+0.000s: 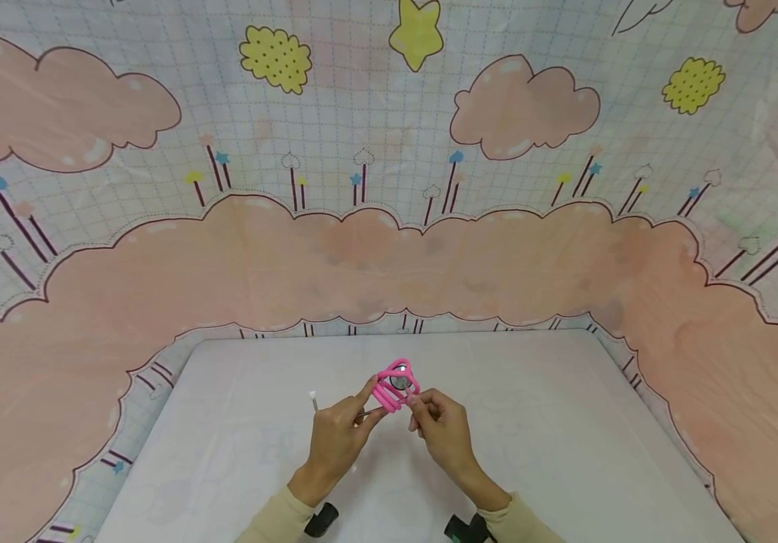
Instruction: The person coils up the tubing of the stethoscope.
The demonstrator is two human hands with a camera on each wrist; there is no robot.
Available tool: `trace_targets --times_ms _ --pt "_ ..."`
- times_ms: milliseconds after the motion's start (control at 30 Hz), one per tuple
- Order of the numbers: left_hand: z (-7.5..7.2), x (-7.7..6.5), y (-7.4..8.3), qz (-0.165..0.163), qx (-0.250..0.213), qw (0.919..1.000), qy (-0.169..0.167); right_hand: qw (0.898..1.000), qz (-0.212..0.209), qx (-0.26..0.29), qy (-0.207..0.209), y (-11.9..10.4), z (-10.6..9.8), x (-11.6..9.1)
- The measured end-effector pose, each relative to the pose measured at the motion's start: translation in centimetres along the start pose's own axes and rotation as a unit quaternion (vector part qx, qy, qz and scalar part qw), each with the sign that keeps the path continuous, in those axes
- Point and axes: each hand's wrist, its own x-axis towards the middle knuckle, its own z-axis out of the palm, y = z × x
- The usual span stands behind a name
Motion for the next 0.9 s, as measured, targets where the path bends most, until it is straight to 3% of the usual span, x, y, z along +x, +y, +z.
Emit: trace_targets --times_ms 133,300,500,633,900 --pt "0.1 0.1 0.3 0.01 0.004 0.9999 0.004 0.999 -0.007 0.004 0.036 0.5 0.4 0.0" --pt "0.4 -0.3 0.3 0.019 0.022 0.9995 -0.014 0.993 -0.064 -0.011 0.101 2.6 0.5 0.9" --pt "0.6 -0.3 0.3 -0.003 0.018 0.9998 -0.011 0.992 -0.073 -0.047 0.092 4.0 0.3 1.6" --pt "0.7 -0.2 0.5 -0.017 0.012 0.9993 -0.03 0.988 -0.092 -0.073 0.104 4.4 0.2 1.6" --pt "0.9 -0.9 0.2 -0.039 0.018 0.9979 -0.047 0.983 -0.122 -0.114 0.073 4.9 -0.1 1.3"
